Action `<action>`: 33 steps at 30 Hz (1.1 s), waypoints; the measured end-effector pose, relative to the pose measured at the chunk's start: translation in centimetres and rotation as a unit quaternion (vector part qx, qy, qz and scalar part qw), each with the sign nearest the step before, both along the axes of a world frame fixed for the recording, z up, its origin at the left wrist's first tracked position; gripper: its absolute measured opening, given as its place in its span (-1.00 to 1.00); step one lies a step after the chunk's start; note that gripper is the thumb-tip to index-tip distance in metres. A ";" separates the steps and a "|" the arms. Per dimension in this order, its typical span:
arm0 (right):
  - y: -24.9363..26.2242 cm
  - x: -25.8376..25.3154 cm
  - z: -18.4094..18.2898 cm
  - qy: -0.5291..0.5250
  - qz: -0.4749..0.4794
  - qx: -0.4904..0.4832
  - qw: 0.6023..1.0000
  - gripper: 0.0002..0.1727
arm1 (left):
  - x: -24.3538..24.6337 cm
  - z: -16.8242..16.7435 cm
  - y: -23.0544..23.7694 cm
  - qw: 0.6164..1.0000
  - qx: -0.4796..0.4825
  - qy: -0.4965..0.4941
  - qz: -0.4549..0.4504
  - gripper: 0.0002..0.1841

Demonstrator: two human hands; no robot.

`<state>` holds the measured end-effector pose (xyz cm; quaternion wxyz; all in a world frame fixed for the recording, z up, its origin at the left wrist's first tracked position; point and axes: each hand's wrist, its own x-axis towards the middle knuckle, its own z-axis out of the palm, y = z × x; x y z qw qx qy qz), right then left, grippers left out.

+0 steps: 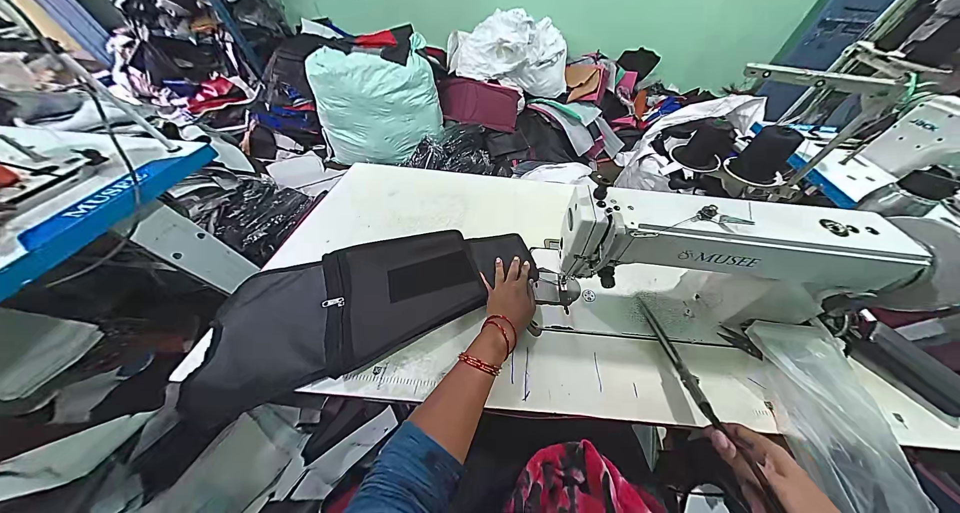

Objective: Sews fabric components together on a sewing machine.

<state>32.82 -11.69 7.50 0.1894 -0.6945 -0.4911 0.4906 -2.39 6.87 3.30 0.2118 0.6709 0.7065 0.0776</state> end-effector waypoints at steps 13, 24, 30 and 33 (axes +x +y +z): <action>1.8 -12.7 -3.5 0.430 0.043 -0.132 0.892 -0.14 | -0.1 -0.4 0.0 1.000 0.008 0.013 -0.004 -0.46; 2.7 -16.0 -2.9 0.424 0.000 -0.133 0.896 -0.43 | -0.3 -0.2 -0.2 1.000 0.013 0.007 -0.006 -0.46; 2.6 -15.9 -2.7 0.420 0.000 -0.142 0.896 -0.42 | -0.3 -0.2 -0.2 1.000 0.020 0.013 -0.011 -0.46; 2.6 -16.0 -2.5 0.420 0.000 -0.143 0.896 -0.41 | -0.2 -0.2 -0.2 1.000 0.019 0.014 -0.009 -0.46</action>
